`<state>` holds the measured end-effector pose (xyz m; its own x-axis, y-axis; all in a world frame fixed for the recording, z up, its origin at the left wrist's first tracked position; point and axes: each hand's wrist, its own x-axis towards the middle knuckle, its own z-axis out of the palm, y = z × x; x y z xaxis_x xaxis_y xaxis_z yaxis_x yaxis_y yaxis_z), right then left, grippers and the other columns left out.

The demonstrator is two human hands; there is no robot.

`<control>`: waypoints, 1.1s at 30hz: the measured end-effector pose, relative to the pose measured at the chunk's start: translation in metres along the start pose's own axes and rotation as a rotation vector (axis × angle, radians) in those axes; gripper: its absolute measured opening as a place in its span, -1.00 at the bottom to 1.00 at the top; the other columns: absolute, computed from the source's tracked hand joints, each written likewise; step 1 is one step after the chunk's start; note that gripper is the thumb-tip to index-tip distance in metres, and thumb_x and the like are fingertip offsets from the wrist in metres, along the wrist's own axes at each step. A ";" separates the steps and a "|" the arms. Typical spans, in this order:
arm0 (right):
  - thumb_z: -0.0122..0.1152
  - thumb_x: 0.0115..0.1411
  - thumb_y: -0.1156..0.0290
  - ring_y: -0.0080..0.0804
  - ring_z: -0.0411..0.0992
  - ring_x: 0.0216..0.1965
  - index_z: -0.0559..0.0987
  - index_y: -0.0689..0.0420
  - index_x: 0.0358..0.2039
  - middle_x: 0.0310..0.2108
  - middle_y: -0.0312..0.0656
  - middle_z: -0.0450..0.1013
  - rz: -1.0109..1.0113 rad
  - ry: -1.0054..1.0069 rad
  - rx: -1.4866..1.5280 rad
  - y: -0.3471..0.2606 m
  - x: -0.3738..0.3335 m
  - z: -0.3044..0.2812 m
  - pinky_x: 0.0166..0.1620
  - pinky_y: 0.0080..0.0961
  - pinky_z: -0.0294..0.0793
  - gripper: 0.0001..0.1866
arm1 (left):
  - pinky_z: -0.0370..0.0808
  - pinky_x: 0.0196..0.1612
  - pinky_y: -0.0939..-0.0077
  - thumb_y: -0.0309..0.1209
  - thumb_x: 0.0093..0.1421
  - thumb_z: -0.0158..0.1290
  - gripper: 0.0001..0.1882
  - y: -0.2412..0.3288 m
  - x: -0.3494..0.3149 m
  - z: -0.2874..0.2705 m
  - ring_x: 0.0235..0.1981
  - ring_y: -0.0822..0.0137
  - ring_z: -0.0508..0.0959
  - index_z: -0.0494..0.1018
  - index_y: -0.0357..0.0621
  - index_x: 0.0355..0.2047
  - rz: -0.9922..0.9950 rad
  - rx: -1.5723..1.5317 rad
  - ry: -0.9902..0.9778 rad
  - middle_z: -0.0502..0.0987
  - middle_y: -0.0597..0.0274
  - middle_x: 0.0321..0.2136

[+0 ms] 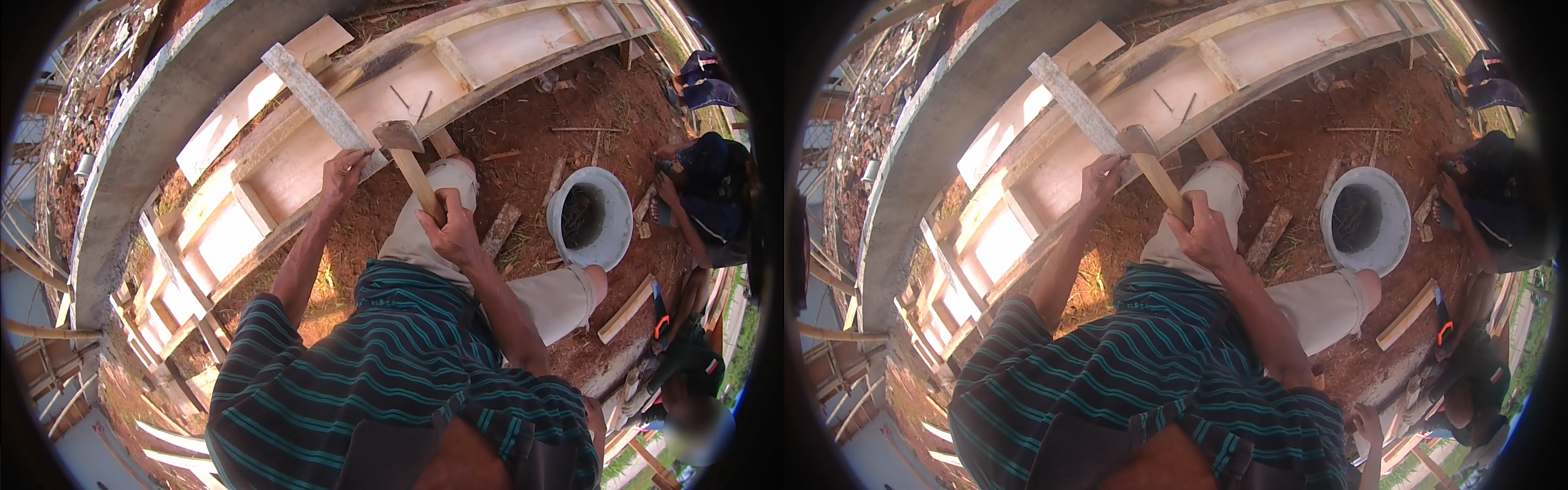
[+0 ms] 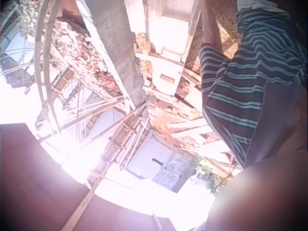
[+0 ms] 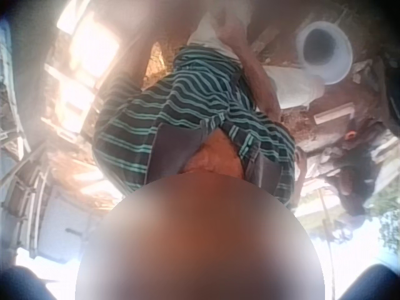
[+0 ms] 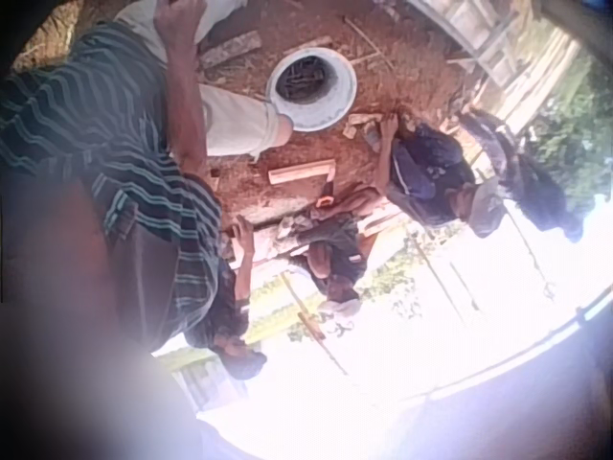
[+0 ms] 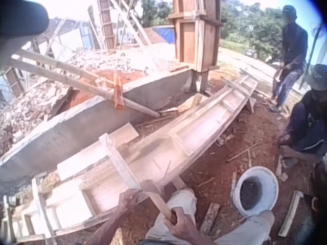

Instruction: The person assembles a wooden frame by hammering nails into wooden planks. They retrieve nails from a bucket and secure cross pieces to the main frame using a hammer.

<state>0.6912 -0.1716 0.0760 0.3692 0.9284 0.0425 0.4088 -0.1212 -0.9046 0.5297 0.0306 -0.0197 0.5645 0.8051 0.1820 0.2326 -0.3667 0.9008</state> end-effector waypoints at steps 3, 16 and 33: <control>0.22 0.18 0.41 0.12 0.52 -0.32 0.34 0.28 0.05 -0.31 0.12 0.51 -0.111 0.003 -0.099 0.000 0.005 0.004 -0.37 -0.16 0.48 -0.53 | 0.51 -0.27 0.47 -0.49 0.20 0.12 -0.83 -0.001 0.000 0.001 -0.33 0.26 0.61 0.60 -0.18 -0.20 0.068 0.008 0.026 0.61 0.09 -0.32; 0.18 0.17 0.45 -0.01 0.46 -0.46 0.18 0.11 0.32 -0.42 0.01 0.44 -0.210 -0.100 -0.379 -0.014 0.017 0.014 -0.42 -0.20 0.47 -0.29 | 0.52 -0.24 0.39 -0.55 0.13 0.14 -0.84 -0.009 -0.002 0.003 -0.28 0.12 0.59 0.57 -0.22 -0.25 0.169 0.178 0.023 0.59 0.08 -0.32; 0.07 0.24 0.46 0.13 0.54 -0.23 0.16 0.32 0.27 -0.22 0.27 0.49 0.041 0.165 0.013 0.006 0.008 -0.006 -0.19 -0.23 0.50 -0.39 | 0.38 0.08 0.22 -0.18 0.19 0.10 -0.42 -0.017 0.038 -0.036 0.03 0.06 0.46 0.36 -0.43 0.06 -0.336 0.169 0.464 0.45 -0.14 -0.04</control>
<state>0.7015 -0.1670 0.0739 0.5174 0.8526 0.0735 0.3799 -0.1519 -0.9125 0.5188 0.0846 -0.0139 0.0421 0.9955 0.0852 0.4830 -0.0949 0.8705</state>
